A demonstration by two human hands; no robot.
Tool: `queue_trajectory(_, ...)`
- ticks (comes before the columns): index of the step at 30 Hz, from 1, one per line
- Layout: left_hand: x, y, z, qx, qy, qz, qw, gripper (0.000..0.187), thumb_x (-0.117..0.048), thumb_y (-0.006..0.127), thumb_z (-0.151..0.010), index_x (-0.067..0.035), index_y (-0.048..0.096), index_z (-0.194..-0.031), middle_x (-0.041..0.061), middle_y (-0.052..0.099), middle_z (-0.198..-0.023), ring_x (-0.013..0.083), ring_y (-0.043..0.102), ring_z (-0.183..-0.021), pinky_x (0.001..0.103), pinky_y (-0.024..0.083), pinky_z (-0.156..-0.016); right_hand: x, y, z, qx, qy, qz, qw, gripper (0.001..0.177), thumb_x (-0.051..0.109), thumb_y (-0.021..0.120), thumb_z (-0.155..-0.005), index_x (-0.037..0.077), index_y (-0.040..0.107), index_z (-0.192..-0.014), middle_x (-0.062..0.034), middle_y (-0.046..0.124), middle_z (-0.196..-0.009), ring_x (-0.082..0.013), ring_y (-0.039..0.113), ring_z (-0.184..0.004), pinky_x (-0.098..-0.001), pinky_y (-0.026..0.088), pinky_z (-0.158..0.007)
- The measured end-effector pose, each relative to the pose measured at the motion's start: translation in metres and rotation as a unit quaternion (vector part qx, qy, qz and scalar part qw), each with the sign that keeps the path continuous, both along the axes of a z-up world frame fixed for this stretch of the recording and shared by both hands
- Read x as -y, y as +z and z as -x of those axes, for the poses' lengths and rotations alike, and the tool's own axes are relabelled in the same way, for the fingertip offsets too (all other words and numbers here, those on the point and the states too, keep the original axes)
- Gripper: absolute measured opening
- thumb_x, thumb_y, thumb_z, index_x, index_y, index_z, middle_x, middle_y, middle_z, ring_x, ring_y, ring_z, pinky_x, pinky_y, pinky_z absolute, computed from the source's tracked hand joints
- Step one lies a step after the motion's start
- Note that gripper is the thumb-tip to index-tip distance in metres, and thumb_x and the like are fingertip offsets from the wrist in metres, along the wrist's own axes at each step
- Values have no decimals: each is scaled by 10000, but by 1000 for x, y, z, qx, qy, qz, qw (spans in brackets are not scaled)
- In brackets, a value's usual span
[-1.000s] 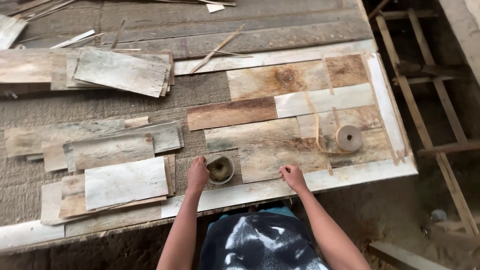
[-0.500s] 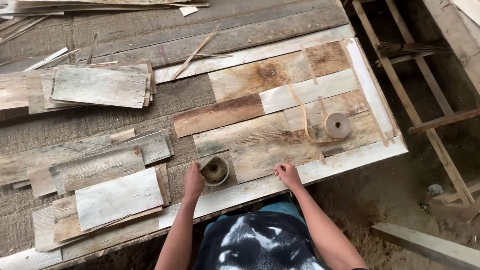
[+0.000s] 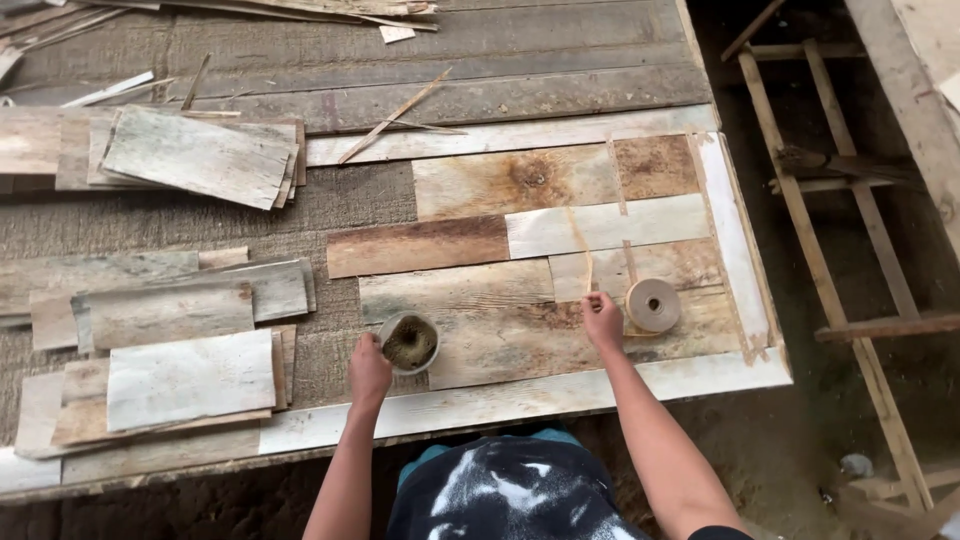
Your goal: The person is sorting through thin wood veneers on a low workbench and using a utility knife to carefully trim the edges of a specific piece.
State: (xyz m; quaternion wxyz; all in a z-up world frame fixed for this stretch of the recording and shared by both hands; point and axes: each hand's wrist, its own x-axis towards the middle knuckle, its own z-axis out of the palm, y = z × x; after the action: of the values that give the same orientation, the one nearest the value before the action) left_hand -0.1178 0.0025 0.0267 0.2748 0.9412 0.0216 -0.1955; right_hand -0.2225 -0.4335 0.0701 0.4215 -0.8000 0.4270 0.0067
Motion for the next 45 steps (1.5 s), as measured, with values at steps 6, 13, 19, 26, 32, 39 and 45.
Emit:
queue_trajectory(6, 58, 25, 8, 27, 31, 100, 994, 248, 39, 457, -982, 36, 556, -1209, 251, 654, -1030, 463, 680, -1007, 562, 568, -851, 70, -40, -33, -13, 11, 50, 999, 237, 269, 588, -939, 98, 722, -1034, -78, 771, -1005, -295, 717, -1015, -444, 571, -877)
queue_trajectory(13, 113, 14, 14, 9, -3, 46, 999, 308, 43, 548, -912, -34, 613, -1203, 178, 704, -1032, 376, 714, -1035, 500, 602, -855, 93, -44, -61, -77, 67, 45, 994, 470, 411, 738, -853, 139, 574, -1199, -56, 655, -1110, -292, 639, -1200, -464, 535, -1016)
queue_trajectory(19, 147, -31, 21, -32, -2, 18, 999, 362, 16, 547, -903, -147, 640, -1212, 79, 720, -1081, 297, 719, -1083, 464, 604, -903, 109, -54, -73, -91, 112, 19, 989, 394, 330, 718, -890, 129, 560, -1189, -41, 690, -1049, -283, 647, -1203, -462, 518, -1020)
queue_trajectory(26, 162, -29, 32, -29, -17, 4, 999, 194, -200, 585, -990, -213, 647, -1174, 27, 675, -1047, 289, 729, -1031, 452, 613, -904, 115, -56, -73, -14, -27, -254, 967, 306, 149, 679, -859, 61, 646, -1150, -38, 626, -1055, -192, 700, -894, -329, 636, -785)
queue_trajectory(32, 186, 11, 10, 40, 17, 100, 994, 261, -290, 643, -1013, -126, 612, -1213, 77, 582, -1102, 282, 685, -1083, 436, 605, -910, 92, -22, -69, 37, 22, -362, 931, 121, 120, 530, -842, 153, 485, -950, -10, 522, -631, -107, 491, -507, -244, 429, -474)
queue_trajectory(39, 262, 45, -1, -79, 7, 343, 936, 326, -349, 672, -1015, -100, 683, -1226, 171, 705, -1078, 270, 751, -935, 393, 607, -815, 63, 7, -40, 28, 137, -350, 926, 243, 273, 523, -1025, 54, 629, -1024, 5, 386, -611, -98, 415, -463, -236, 378, -454)
queue_trajectory(45, 299, 103, 8, -198, 41, 434, 878, 502, -330, 766, -936, 42, 646, -1251, 212, 709, -1070, 211, 730, -866, 305, 628, -754, 37, 29, -18, 12, 308, -40, 951, 367, 431, 447, -1080, 148, 672, -1018, -109, 664, -910, -310, 694, -928, -426, 536, -860)
